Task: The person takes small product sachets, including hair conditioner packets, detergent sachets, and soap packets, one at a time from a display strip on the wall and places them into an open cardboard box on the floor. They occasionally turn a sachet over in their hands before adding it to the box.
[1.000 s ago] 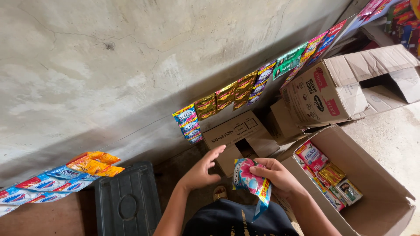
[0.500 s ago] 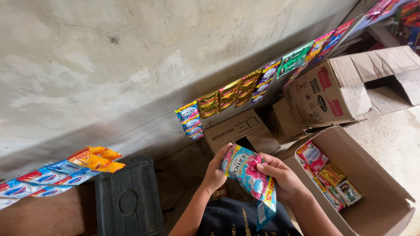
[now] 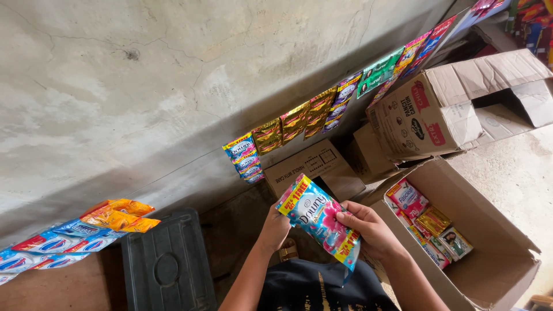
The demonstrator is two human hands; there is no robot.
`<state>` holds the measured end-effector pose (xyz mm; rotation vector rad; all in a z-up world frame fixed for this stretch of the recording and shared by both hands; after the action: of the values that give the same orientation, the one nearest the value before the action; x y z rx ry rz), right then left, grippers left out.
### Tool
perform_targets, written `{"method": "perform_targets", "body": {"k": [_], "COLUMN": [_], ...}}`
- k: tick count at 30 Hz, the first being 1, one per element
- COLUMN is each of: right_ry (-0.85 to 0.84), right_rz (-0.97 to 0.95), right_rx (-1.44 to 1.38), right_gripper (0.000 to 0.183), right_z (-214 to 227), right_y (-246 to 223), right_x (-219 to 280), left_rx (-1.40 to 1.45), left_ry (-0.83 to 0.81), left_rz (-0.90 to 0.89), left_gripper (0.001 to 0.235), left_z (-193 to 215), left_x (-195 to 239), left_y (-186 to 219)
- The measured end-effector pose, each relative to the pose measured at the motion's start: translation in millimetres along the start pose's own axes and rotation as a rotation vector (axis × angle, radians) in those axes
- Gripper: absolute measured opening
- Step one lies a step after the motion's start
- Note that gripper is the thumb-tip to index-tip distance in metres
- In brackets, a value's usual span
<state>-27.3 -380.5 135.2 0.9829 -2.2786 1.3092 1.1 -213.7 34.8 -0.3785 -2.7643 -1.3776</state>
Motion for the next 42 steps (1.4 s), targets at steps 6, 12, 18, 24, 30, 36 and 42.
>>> {"method": "perform_targets", "body": {"k": [6, 12, 18, 24, 30, 36, 42], "right_ry": [0.079, 0.156, 0.184, 0.171, 0.032, 0.042, 0.113], "right_rz": [0.033, 0.100, 0.110, 0.080, -0.003, -0.090, -0.153], "right_rx": [0.096, 0.149, 0.151, 0.163, 0.283, 0.569, 0.475], "right_gripper": [0.019, 0.016, 0.018, 0.027, 0.035, 0.034, 0.033], "right_z": [13.2, 26.2, 34.5, 29.1, 25.9, 52.3, 59.5], "right_y": [12.6, 19.5, 23.0, 25.4, 41.0, 67.7, 66.2], "right_x": [-18.2, -24.8, -26.3, -22.4, -20.1, -18.4, 5.0], "left_rx": [0.282, 0.301, 0.535, 0.305, 0.299, 0.351, 0.275], "left_ry": [0.142, -0.035, -0.354, 0.084, 0.047, 0.048, 0.092], "left_rz": [0.220, 0.186, 0.120, 0.228, 0.180, 0.108, 0.088], "left_gripper": [0.034, 0.055, 0.067, 0.056, 0.055, 0.059, 0.059], "left_z": [-12.3, -59.6, -98.4, -57.8, -67.5, -62.3, -37.0], "left_x": [15.8, 28.8, 44.7, 22.2, 14.9, 3.9, -8.2], "left_y": [-14.5, 43.8, 82.2, 41.6, 77.2, 100.1, 93.4]}}
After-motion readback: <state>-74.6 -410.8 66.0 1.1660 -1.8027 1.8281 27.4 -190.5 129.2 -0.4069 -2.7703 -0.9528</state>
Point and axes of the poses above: each hand's wrist, its own x-axis away from the middle knuckle, its own z-axis out of the back of the hand, y = z × x, the point moved 10 cm from there along -x, towards the middle knuckle, and after that the axes turned 7 degrees about -z, right-handed, at the moved point
